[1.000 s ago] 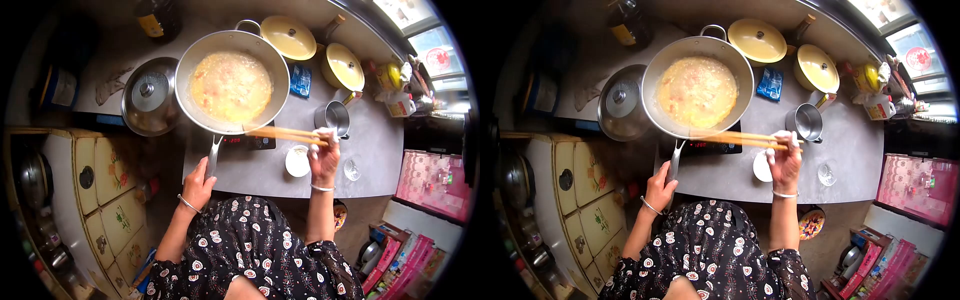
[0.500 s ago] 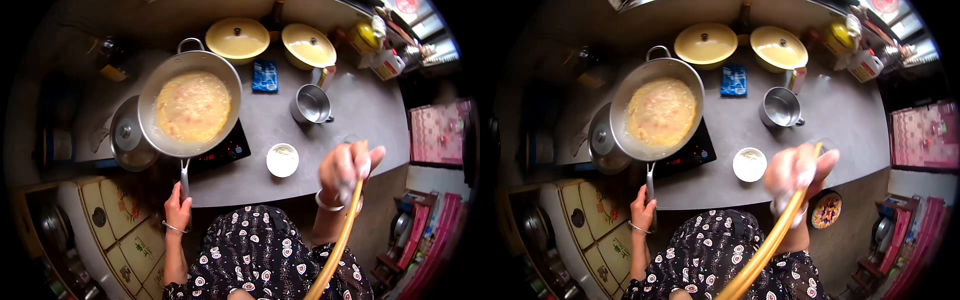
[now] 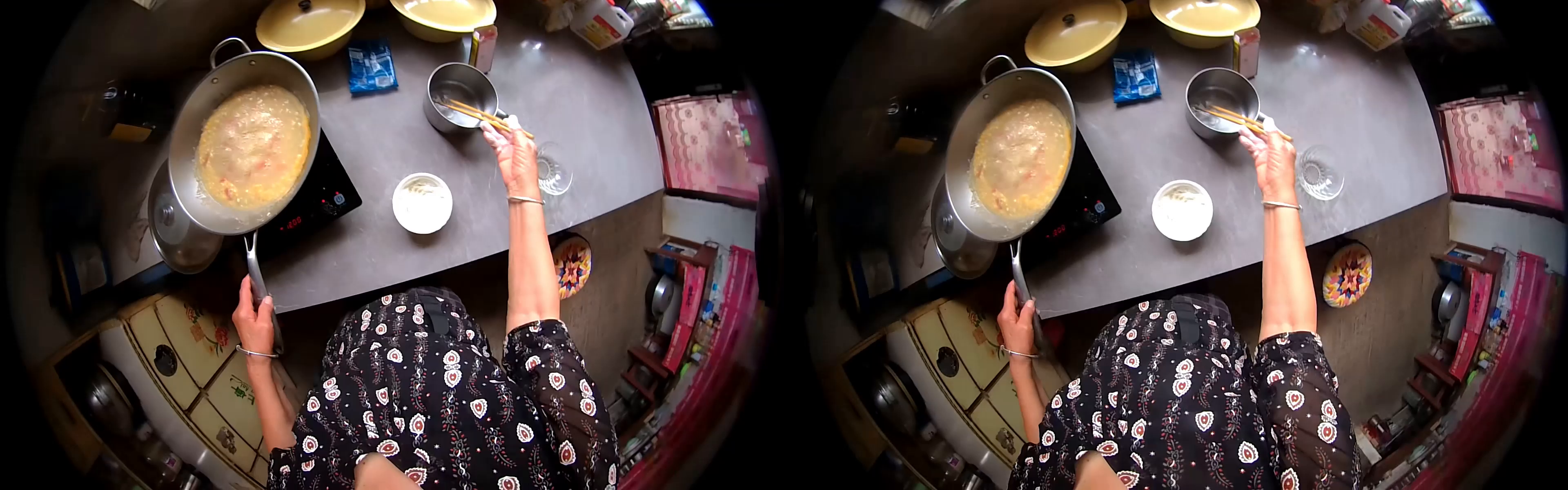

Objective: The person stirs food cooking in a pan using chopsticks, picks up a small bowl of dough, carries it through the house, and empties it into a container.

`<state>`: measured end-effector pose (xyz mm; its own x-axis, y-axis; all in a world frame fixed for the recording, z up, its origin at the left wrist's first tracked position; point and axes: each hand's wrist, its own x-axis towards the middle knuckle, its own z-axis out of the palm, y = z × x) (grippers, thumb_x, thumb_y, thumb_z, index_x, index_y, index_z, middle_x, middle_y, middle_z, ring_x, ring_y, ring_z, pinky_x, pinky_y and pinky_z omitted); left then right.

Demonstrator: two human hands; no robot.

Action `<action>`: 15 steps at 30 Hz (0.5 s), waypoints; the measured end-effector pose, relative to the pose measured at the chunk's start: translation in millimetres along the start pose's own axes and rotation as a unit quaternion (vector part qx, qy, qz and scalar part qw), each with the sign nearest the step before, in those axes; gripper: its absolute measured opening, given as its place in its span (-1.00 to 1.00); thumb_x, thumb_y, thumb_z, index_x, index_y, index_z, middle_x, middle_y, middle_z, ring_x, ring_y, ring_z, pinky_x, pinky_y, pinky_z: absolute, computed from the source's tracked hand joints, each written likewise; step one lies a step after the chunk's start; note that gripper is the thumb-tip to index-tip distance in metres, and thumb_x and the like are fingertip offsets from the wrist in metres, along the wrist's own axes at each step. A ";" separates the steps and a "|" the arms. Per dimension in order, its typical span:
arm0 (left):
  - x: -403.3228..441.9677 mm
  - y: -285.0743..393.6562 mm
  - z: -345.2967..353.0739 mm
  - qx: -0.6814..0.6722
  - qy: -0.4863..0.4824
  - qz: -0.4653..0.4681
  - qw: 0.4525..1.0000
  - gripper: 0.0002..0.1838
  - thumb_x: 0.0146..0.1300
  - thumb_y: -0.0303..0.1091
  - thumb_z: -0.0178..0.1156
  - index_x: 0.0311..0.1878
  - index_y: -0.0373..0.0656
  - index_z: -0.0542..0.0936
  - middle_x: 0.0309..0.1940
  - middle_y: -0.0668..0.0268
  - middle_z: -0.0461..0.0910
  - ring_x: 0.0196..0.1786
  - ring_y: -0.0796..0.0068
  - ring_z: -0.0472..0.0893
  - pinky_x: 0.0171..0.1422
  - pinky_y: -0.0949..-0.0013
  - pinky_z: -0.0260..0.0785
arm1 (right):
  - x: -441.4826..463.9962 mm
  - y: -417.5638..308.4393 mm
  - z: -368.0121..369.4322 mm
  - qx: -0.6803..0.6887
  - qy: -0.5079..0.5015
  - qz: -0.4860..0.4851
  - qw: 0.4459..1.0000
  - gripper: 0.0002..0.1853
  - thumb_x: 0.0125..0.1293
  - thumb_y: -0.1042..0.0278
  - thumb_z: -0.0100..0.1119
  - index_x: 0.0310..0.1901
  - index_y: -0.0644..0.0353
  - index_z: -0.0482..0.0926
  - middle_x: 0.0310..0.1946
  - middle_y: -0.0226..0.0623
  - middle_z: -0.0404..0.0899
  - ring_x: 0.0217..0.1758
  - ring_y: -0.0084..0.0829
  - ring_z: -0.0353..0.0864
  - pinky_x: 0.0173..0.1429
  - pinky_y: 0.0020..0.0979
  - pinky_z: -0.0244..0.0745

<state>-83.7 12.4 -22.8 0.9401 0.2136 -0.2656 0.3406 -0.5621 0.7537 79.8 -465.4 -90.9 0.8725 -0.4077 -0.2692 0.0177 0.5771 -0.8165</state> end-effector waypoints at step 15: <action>-7.6 13.1 7.4 0.175 0.150 0.020 0.973 -0.58 0.21 -0.44 0.08 0.15 -0.35 0.39 0.05 0.03 0.44 0.02 0.15 0.49 0.14 0.25 0.32 | -101.8 85.9 -41.3 -0.363 -0.063 0.256 0.894 -0.66 0.19 0.47 0.03 0.01 0.34 0.50 -0.45 -0.32 0.60 -0.61 -0.60 0.56 -0.62 -0.63 0.43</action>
<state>-86.3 -2.4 -15.4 0.9244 0.3811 -0.0130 0.3370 -0.8005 0.4955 -27.6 -403.6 -154.7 0.7252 -0.1121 -0.6794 -0.6804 0.0348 -0.7320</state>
